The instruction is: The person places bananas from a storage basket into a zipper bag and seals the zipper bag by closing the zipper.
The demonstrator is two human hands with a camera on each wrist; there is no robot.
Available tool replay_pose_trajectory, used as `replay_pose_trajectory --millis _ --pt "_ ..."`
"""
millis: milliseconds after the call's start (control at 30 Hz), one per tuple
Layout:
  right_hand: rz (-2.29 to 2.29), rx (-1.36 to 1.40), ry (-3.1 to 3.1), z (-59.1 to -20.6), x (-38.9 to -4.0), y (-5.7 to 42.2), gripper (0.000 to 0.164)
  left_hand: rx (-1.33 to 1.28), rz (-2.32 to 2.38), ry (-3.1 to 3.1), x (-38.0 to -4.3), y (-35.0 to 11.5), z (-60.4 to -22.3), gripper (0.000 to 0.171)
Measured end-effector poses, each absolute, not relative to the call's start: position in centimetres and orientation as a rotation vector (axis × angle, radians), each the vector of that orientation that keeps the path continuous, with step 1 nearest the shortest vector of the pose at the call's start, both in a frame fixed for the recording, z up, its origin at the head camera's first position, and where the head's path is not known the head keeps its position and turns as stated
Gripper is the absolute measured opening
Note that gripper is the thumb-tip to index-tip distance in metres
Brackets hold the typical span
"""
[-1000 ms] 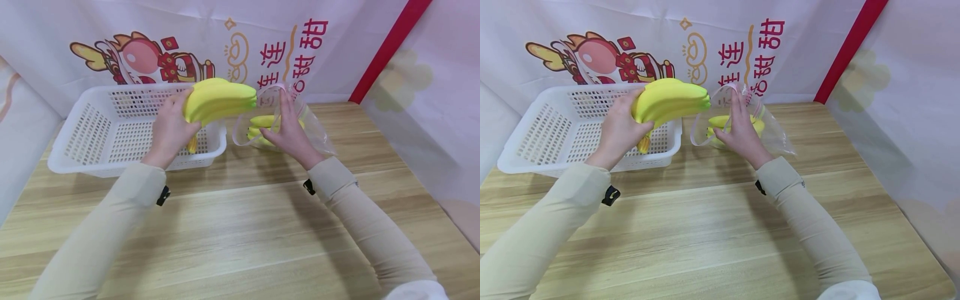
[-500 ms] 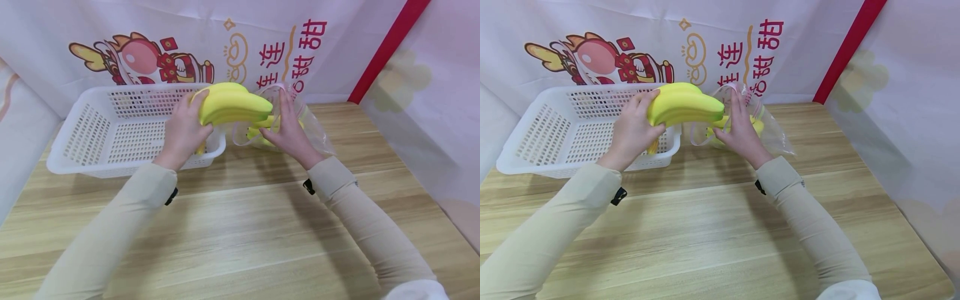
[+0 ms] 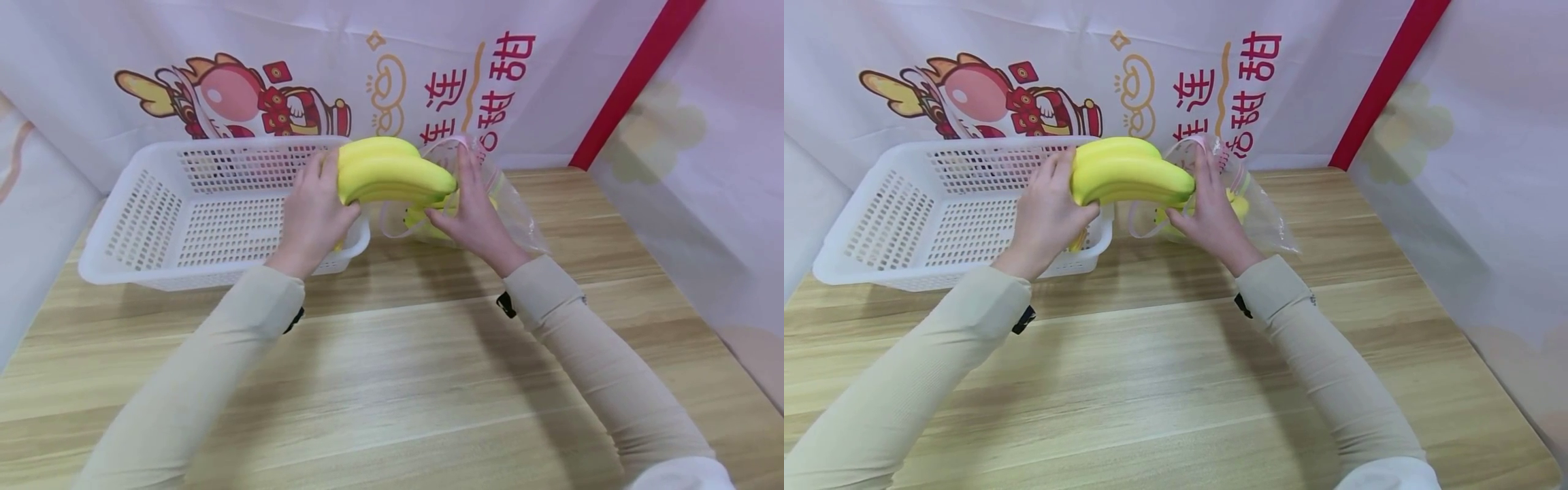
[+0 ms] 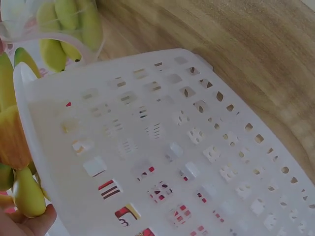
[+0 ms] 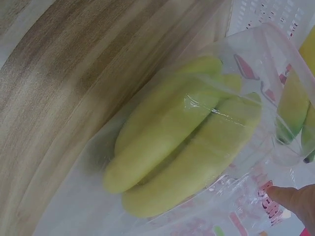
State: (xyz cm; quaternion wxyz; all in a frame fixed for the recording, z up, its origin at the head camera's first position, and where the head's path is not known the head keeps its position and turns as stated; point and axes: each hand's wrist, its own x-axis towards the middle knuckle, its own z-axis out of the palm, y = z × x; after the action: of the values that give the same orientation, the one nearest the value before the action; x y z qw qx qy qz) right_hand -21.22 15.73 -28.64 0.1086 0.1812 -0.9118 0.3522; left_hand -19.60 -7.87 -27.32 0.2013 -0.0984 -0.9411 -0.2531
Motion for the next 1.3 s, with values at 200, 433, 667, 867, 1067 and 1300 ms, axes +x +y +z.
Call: replay_pose_trajectory --millis 200,433,667,867,1067,1300 --pt "1.047 0.555 -2.66 -28.9 -21.2 15.8 0.108 -0.222 -0.752 -2.597 -19.7 -7.5 -27.6 0.076" --pt "0.963 0.574 -2.713 -29.0 -21.4 16.0 0.119 -0.149 -0.797 -2.603 -19.8 -7.3 -27.6 0.072" --pt "0.887 0.545 -2.749 -28.8 -21.4 15.9 0.114 -0.097 -0.839 -2.596 -19.9 -7.1 -27.7 0.07" --pt "0.863 0.554 -2.725 -28.8 -21.5 15.9 0.112 -0.108 -0.897 -2.62 -19.8 -7.1 -27.7 0.073" --pt "0.856 0.557 -2.702 -29.0 -21.6 16.1 0.11 -0.192 -0.974 -2.6 -20.0 -7.4 -28.1 0.079" --pt "0.857 0.565 -2.68 -29.1 -21.6 16.3 0.106 -0.244 -1.039 -2.662 -20.0 -7.7 -28.5 0.089"
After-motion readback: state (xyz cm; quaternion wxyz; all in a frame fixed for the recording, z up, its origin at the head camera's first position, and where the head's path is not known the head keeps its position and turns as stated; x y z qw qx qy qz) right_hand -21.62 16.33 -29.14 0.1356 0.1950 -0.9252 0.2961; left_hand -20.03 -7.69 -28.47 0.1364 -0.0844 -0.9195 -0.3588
